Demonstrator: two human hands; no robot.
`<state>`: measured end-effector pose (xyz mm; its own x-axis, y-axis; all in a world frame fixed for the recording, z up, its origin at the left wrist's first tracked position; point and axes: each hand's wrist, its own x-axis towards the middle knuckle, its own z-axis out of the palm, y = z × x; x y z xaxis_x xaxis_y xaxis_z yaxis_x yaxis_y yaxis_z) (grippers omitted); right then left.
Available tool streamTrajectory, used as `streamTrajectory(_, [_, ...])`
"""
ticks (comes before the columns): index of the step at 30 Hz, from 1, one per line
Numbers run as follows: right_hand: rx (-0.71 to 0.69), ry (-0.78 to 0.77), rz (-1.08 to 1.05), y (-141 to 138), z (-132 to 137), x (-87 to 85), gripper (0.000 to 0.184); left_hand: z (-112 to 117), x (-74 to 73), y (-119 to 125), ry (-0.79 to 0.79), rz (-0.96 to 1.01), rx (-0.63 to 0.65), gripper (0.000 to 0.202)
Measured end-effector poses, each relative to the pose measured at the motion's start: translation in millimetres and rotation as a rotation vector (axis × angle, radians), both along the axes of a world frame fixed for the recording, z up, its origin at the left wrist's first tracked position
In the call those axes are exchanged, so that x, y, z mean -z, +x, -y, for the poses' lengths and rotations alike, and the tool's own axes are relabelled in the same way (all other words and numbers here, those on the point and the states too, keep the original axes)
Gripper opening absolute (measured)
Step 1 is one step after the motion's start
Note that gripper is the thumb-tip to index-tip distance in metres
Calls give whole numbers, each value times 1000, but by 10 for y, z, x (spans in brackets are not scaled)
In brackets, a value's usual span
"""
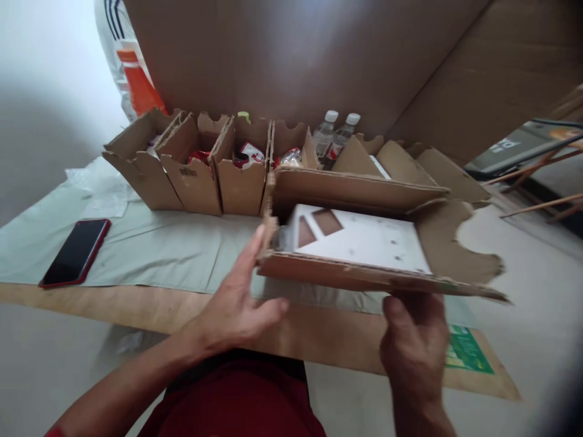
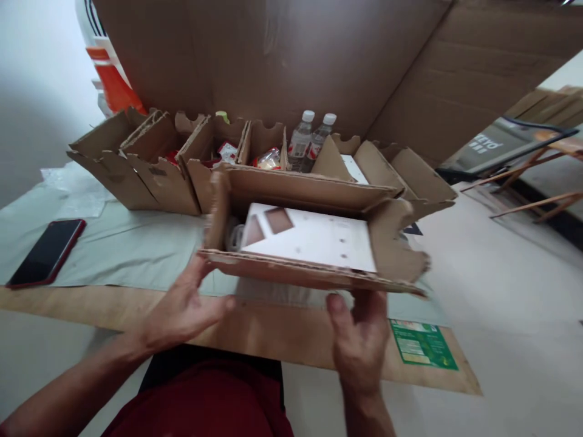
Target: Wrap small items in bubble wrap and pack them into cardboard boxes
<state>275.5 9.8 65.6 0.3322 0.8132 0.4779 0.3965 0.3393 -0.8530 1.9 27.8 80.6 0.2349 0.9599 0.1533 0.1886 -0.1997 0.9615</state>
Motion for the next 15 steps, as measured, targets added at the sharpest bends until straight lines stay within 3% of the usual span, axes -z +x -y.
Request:
streamTrajectory(4, [-275,-88,80,-382,-161,-78,53,85,-76,-405,4,-2,-257,73])
streamTrajectory(6, [-305,-86,86,-388,-240,-126,55,58,-125,-391,49,10,-298,73])
streamTrajectory(8, [-169,-27,54,-248,-240,-138,49,50,-125,-183,63,25,-212,79])
streamTrajectory(11, [125,63,5,26,-123,-47,38,133,-2,233,42,5,-23,98])
streamTrajectory(13, [183,66,0,118,-51,82,40,249,146,396,14,-19,-8,104])
streamTrajectory(15, [137,30,9,117,-54,236,42,380,310,425,-30,-21,-65,103])
